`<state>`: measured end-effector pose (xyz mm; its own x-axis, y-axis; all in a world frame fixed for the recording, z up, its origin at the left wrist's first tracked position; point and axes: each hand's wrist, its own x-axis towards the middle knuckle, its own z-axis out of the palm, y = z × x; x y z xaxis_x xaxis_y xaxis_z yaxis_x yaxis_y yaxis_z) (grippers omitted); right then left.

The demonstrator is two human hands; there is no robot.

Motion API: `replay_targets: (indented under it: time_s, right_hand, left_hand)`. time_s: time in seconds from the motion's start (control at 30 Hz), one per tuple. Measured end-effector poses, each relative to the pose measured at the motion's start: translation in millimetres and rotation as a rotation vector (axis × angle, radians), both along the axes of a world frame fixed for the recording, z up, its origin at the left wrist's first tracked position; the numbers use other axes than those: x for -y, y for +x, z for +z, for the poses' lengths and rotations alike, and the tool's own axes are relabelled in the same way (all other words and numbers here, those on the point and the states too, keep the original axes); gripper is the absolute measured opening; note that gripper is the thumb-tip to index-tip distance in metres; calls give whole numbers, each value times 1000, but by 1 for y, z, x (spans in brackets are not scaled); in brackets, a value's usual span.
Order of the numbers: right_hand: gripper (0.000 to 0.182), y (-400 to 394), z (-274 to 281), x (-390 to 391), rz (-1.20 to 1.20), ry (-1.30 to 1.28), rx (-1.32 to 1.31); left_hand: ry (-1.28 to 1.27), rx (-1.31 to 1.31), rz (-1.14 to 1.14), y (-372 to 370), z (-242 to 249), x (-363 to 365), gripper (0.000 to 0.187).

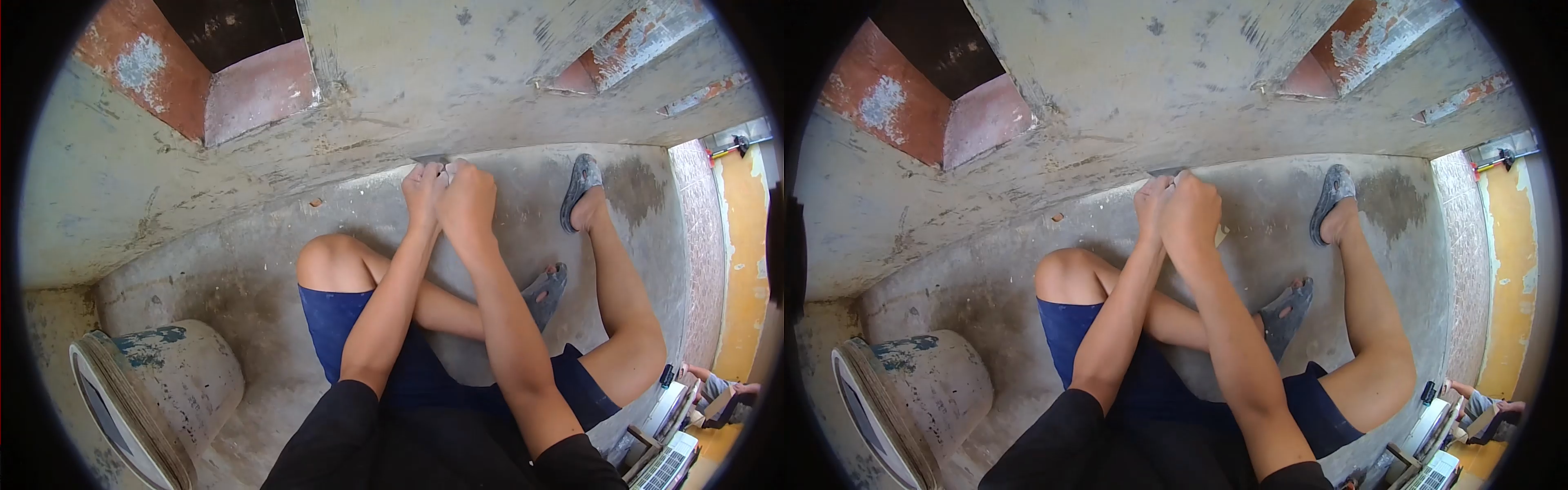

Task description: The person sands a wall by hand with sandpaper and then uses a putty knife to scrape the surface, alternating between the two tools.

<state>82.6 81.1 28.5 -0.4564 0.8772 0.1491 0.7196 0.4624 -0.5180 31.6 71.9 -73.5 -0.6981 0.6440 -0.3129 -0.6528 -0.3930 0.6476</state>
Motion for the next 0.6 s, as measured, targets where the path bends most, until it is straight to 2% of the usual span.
replay_targets:
  time_s: [0.13, 0.2, 0.43, 0.5, 0.6]
  right_hand:
    - [18, -1, 8, -2, 55, 81, -32]
    - [20, -3, -1, -1, 20, -16, 47]
    - [23, -4, 5, 7, -15, 13, 8]
    - [22, 0, 14, 6, 18, 18, -35]
    - [21, -5, -1, 8, -10, 52, 6]
  left_hand:
    - [-29, -2, 65, -2, 10, -7, 26]
    - [-48, 18, 9, -2, -2, 2, 25]
    - [-36, -18, 21, -1, 13, 6, 26]
    - [-71, -60, 87, 4, 22, 1, 24]
    - [-67, -75, 48, -2, 8, 7, 21]
